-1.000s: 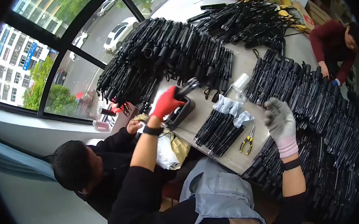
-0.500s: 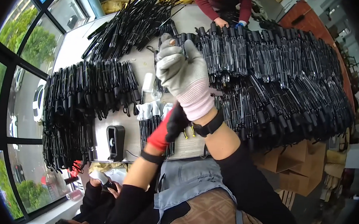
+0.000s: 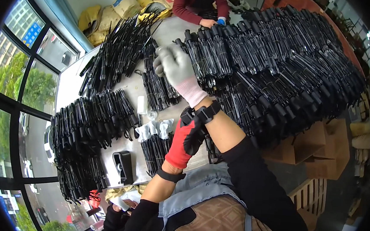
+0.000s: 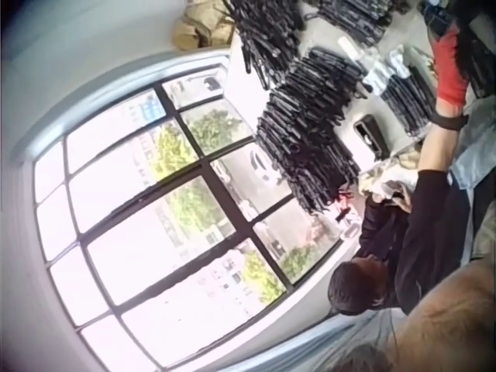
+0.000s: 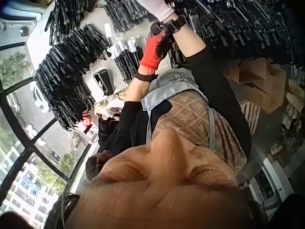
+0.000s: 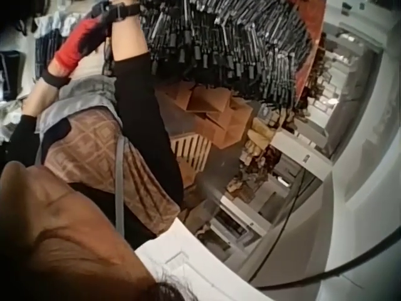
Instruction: The person picks up an umbrella frame, opens and closes it, and then uses pliers to secure a rubber band around it. Finally, they place the umbrella frame onto a stack on the table.
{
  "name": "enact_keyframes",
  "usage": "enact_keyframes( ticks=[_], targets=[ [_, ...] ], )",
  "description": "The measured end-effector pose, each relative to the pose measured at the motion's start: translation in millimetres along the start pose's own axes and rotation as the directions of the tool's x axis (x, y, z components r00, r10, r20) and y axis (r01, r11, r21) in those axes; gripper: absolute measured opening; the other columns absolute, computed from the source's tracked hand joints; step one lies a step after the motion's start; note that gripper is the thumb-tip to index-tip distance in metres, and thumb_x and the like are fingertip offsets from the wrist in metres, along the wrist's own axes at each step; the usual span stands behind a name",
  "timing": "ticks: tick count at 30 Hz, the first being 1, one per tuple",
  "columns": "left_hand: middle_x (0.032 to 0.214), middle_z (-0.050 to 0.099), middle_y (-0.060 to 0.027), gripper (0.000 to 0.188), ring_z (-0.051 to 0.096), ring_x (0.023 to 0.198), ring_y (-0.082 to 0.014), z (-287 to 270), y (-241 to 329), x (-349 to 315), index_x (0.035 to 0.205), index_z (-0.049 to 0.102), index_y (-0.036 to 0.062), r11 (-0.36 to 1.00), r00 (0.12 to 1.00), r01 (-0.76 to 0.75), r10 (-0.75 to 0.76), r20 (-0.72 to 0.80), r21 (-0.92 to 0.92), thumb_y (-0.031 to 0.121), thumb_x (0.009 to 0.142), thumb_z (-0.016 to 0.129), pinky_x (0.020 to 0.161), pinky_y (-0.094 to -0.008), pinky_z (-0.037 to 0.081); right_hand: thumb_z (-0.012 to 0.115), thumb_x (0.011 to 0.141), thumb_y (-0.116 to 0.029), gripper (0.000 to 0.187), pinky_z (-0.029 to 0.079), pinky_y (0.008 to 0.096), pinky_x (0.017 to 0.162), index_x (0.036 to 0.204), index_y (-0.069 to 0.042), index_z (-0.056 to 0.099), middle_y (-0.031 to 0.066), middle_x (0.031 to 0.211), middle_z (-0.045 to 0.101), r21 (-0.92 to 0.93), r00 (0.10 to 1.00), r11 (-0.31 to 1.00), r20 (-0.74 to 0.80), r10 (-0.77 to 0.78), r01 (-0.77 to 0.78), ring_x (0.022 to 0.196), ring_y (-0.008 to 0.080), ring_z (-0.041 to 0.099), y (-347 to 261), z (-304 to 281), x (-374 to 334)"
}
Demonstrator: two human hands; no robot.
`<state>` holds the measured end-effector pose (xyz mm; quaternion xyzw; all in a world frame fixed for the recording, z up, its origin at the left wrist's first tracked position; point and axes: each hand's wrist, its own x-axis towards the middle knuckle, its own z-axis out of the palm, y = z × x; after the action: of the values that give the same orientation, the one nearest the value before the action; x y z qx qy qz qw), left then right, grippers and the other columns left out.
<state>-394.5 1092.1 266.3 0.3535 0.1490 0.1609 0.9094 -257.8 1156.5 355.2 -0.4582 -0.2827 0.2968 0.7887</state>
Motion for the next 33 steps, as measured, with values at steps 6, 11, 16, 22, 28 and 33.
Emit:
enact_keyframes(
  ticks=[6, 11, 16, 22, 28, 33],
  targets=[
    [0.08, 0.054, 0.0031, 0.017, 0.048, 0.06, -0.0042, 45, 10, -3, 0.108, 0.056, 0.0091, 0.996, 0.993, -0.085, 0.087, -0.077, 0.021, 0.022, 0.097, 0.056, 0.051, -0.0198, 0.038, 0.057, 0.094, -0.021, 0.016, 0.05, 0.0295, 0.055, 0.095, -0.005, 0.06, 0.0073, 0.075, 0.065, -0.679, 0.803, 0.447, 0.396, -0.445, 0.582, 0.06, 0.0168, 0.062, 15, -20, 7],
    [0.085, 0.056, 0.0013, 0.034, 0.052, 0.068, -0.0059, 88, 46, -28, 0.125, 0.046, 0.0057, 0.99, 0.993, 0.068, -0.056, -0.104, 0.12, 0.022, 0.097, 0.056, 0.058, -0.0203, 0.042, 0.056, 0.093, -0.017, 0.013, 0.05, 0.0305, 0.052, 0.087, -0.007, 0.06, 0.0096, 0.072, 0.066, -0.653, 0.849, 0.543, 0.379, -0.368, 0.527, 0.056, 0.0231, 0.063, 12, -30, 10],
    [0.085, 0.055, 0.0016, 0.063, 0.052, 0.068, -0.0065, 73, 29, -23, 0.147, 0.023, 0.0058, 0.966, 0.971, -0.121, 0.164, -0.177, 0.229, 0.023, 0.096, 0.056, 0.061, -0.0209, 0.044, 0.052, 0.097, -0.018, 0.016, 0.048, 0.0257, 0.052, 0.091, -0.007, 0.062, 0.004, 0.072, 0.065, -0.004, 0.997, 1.0, -0.079, 0.002, -0.002, 0.057, 0.0122, 0.061, -13, -33, 16],
    [0.12, 0.052, -0.006, 0.073, 0.051, 0.106, -0.0161, 53, 15, 15, 0.15, 0.017, 0.0061, 0.935, 0.945, -0.308, 0.322, -0.059, 0.175, 0.013, 0.092, 0.061, 0.087, -0.0264, 0.045, 0.051, 0.098, -0.016, 0.016, 0.047, 0.0227, 0.051, 0.092, -0.006, 0.062, 0.0045, 0.071, 0.065, 0.407, 0.989, 0.913, -0.114, 0.093, -0.038, 0.053, 0.0104, 0.058, -26, -36, 11],
    [0.105, 0.056, -0.0041, 0.071, 0.055, 0.09, -0.0128, 71, -15, 3, 0.15, 0.019, 0.0053, 0.929, 0.941, -0.268, 0.309, -0.135, 0.255, 0.015, 0.093, 0.06, 0.081, -0.0254, 0.046, 0.05, 0.098, -0.016, 0.016, 0.047, 0.0233, 0.05, 0.092, -0.005, 0.061, 0.0044, 0.069, 0.064, 0.269, 0.973, 0.956, -0.226, -0.055, 0.117, 0.052, 0.0114, 0.056, -26, -24, 10],
    [0.105, 0.056, -0.0033, 0.069, 0.054, 0.087, -0.0124, 78, -32, -1, 0.15, 0.02, 0.0033, 0.901, 0.898, -0.359, 0.404, -0.171, 0.245, 0.017, 0.094, 0.058, 0.08, -0.0272, 0.047, 0.052, 0.096, -0.014, 0.014, 0.047, 0.0245, 0.05, 0.091, -0.004, 0.06, 0.0038, 0.068, 0.062, -0.627, 0.612, 0.372, 0.217, -0.76, 0.684, 0.053, 0.0123, 0.055, -28, -20, 5]
  ],
)
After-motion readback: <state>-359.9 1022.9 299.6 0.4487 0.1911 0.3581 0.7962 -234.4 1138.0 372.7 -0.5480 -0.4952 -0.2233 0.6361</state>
